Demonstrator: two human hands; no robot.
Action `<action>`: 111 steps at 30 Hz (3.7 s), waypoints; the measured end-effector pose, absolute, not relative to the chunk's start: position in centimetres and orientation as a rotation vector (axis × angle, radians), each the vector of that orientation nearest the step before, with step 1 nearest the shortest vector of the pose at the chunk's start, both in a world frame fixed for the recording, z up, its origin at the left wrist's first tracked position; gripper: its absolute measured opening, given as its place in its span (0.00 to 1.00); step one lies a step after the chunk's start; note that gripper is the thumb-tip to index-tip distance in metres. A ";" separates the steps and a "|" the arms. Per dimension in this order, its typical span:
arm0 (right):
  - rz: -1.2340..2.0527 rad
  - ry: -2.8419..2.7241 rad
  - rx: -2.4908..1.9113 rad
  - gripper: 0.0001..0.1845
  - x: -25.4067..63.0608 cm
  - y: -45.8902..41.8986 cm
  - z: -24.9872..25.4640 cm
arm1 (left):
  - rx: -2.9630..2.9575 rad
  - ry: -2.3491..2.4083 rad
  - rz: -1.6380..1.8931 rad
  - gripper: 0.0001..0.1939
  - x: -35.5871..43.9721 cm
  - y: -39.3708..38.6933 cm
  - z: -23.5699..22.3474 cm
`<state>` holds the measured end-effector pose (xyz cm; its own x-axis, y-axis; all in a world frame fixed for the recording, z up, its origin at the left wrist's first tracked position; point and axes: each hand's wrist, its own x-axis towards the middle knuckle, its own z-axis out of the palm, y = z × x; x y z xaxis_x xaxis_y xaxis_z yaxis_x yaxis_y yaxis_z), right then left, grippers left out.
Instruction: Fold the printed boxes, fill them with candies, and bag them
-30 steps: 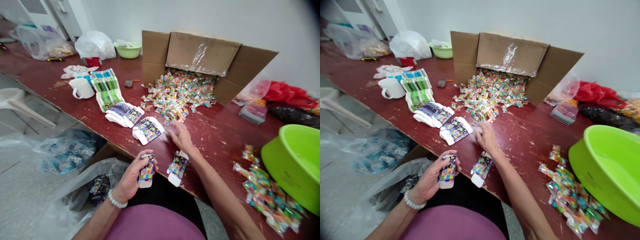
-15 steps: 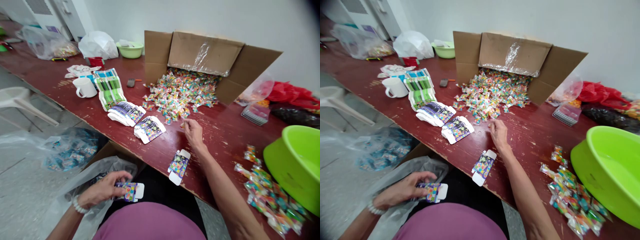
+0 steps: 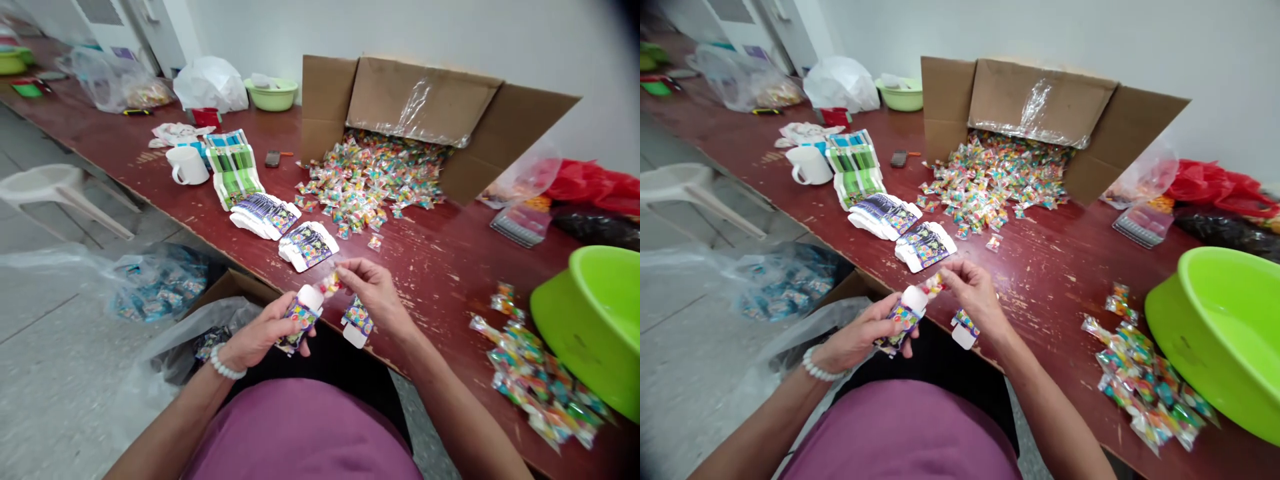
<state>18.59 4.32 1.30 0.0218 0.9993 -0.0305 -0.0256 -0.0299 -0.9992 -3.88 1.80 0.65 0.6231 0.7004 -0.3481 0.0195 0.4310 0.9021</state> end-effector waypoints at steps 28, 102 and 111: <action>1.027 -1.644 -1.024 0.11 15.3 -0.4 0.5 | 0.475 0.723 0.702 0.25 -0.7 -0.4 0.8; 0.735 -1.661 -1.267 0.13 16.5 -3.0 2.5 | 1.166 0.984 0.566 0.10 0.3 -0.7 0.9; 1.033 -1.288 -1.265 0.13 16.4 -2.2 1.6 | 1.337 0.912 0.818 0.15 -0.8 -0.8 2.0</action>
<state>16.41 -2.22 1.65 0.0624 0.9938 0.0916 0.1263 0.0832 -0.9885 -0.76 -0.80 1.97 0.4335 0.8979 -0.0758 0.0217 0.0736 0.9970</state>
